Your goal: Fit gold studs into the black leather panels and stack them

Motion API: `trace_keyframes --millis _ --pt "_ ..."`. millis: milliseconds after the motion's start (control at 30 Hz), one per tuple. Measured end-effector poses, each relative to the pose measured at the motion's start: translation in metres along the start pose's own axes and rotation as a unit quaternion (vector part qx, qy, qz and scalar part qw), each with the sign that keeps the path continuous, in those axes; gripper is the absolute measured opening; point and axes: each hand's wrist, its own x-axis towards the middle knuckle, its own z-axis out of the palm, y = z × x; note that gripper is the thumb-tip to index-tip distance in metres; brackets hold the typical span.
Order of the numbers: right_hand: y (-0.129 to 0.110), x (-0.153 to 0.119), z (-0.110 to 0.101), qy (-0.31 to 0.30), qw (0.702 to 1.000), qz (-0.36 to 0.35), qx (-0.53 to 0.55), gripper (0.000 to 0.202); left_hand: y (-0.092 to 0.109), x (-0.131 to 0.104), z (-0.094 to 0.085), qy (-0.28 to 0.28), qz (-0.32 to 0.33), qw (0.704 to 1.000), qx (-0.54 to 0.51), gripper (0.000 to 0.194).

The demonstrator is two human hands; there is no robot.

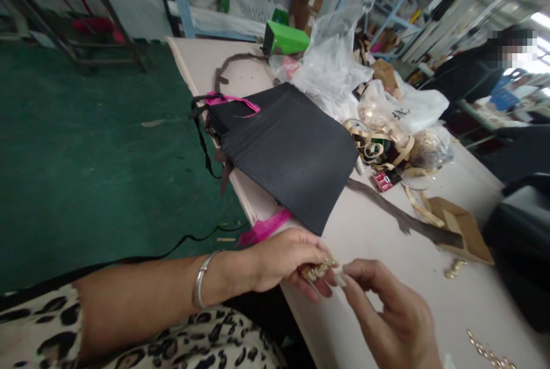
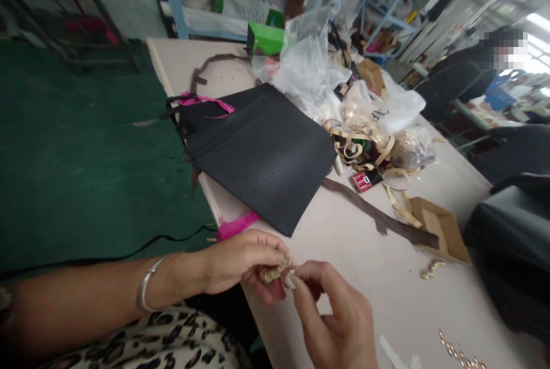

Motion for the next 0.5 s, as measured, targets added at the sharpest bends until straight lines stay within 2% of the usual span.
trace_keyframes --millis 100,200,267,400,500 --pt "0.009 0.004 0.009 0.034 0.988 0.119 0.089 0.011 0.006 -0.004 -0.006 0.006 0.027 0.997 -0.070 0.041" --pt "0.021 0.006 0.021 0.028 0.963 0.217 0.159 0.020 0.011 -0.009 -0.011 0.018 0.040 0.991 -0.124 0.054" --pt "0.027 0.010 0.027 0.023 0.947 0.265 0.181 0.027 0.014 -0.016 -0.016 0.036 0.060 0.990 -0.124 0.055" --pt "0.037 0.016 0.032 0.016 0.920 0.331 0.210 0.043 0.017 -0.036 -0.026 0.142 0.123 0.979 -0.078 0.041" --pt "0.041 0.017 0.037 0.005 0.904 0.356 0.237 0.051 0.017 -0.048 -0.035 0.230 0.145 0.962 -0.021 0.031"
